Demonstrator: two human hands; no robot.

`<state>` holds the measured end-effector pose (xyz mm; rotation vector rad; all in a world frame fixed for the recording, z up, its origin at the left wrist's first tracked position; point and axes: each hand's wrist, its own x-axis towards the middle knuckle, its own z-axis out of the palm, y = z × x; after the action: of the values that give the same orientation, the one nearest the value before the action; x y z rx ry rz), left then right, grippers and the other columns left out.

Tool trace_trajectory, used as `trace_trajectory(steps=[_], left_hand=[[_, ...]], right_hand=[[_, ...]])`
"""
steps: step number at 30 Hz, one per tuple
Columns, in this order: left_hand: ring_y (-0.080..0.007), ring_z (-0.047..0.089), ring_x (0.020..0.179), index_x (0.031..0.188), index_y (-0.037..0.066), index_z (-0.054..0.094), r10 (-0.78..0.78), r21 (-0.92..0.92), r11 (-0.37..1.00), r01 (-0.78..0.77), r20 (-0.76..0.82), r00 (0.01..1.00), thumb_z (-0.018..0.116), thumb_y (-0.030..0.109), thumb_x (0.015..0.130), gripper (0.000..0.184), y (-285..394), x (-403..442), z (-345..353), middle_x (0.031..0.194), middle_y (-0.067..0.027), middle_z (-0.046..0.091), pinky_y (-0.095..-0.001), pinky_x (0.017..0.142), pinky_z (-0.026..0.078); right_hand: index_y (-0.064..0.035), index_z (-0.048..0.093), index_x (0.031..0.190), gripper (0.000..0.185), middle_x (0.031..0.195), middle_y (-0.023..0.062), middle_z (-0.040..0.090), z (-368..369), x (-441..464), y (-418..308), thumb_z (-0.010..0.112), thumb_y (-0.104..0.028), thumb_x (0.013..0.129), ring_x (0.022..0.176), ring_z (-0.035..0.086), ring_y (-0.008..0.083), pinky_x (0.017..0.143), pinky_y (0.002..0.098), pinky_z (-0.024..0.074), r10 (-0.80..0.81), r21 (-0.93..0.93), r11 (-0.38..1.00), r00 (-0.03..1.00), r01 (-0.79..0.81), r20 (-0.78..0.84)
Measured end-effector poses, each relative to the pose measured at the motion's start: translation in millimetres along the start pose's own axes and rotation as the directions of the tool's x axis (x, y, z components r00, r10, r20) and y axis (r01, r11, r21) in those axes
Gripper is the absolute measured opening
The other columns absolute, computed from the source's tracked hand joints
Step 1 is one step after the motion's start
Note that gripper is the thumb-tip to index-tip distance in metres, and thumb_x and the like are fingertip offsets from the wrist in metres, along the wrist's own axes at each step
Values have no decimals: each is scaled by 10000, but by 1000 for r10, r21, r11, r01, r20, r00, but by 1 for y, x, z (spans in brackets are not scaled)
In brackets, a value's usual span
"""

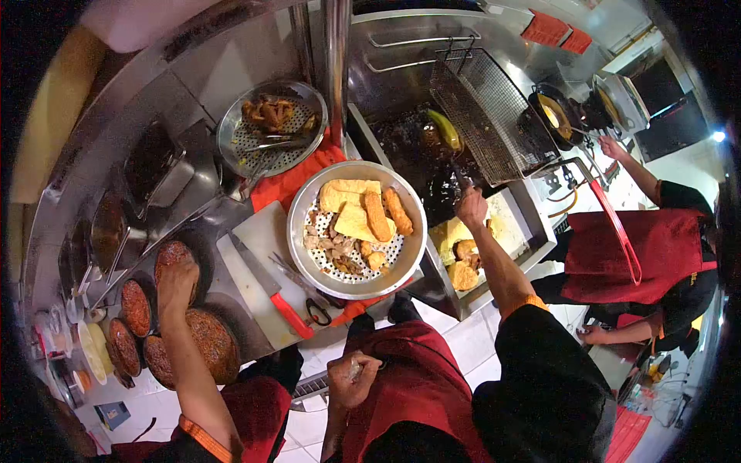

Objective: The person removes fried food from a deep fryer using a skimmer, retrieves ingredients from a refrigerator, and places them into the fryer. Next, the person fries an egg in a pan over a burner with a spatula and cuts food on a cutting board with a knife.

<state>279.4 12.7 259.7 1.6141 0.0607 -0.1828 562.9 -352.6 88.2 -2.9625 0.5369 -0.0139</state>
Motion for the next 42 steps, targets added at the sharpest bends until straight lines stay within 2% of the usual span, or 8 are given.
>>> trace_trajectory(steps=[11,22,25,27,32,33,36,42], left_hand=[[-68,485,528,763,8,674,-19,94,995,15,44,999,621,161,841,179,5,2,3,620,-13,593,-243,482,380],[-52,457,540,769,13,664,-92,117,990,73,166,982,597,82,839,119,21,16,17,618,-5,561,-235,486,351],[-52,462,542,770,9,666,-38,114,993,18,168,985,587,93,845,138,16,18,21,639,-10,582,-236,482,351],[-58,472,549,770,7,666,-89,157,986,62,171,981,584,106,849,150,11,18,21,654,-19,595,-237,491,360],[-64,486,549,773,4,662,-108,189,979,79,152,982,587,127,853,166,14,19,31,637,-20,597,-238,501,381],[-64,487,549,773,3,661,-104,188,979,75,146,984,588,128,854,166,14,19,33,632,-18,593,-237,501,383],[-65,474,536,749,-2,652,-111,187,978,89,109,988,593,165,850,204,16,23,44,600,-6,560,-238,494,365],[-65,441,492,722,-12,652,-113,207,973,104,34,993,626,218,847,263,22,14,50,552,8,519,-238,456,303]], right_hand=[[-189,459,1293,540,1059,193,477,-26,-45,12,549,-51,779,759,606,360,596,421,533,-44,-181,983,995,28,-87],[-190,458,1297,558,950,232,514,-50,-90,32,551,-39,767,832,588,370,592,451,524,-12,5,1000,998,13,-54],[42,324,1320,667,890,260,571,-34,-99,61,620,-113,743,783,609,391,640,454,507,-39,240,971,992,9,120],[107,364,1192,548,821,265,588,-34,-97,75,608,-105,750,767,621,393,624,462,507,-207,337,928,972,157,116],[43,545,758,249,705,239,603,-64,-68,66,669,-149,659,774,625,399,655,440,501,-101,619,735,857,-278,506],[45,540,862,308,753,239,615,-60,-62,67,661,-171,680,795,634,380,680,453,508,-268,416,899,923,136,276],[59,506,993,436,889,238,608,-44,-52,39,666,-200,681,782,627,390,713,459,520,-68,158,987,977,36,202],[84,443,1088,466,1082,275,450,-26,-14,-24,639,-106,711,850,602,427,774,441,533,3,434,894,973,-106,232]])
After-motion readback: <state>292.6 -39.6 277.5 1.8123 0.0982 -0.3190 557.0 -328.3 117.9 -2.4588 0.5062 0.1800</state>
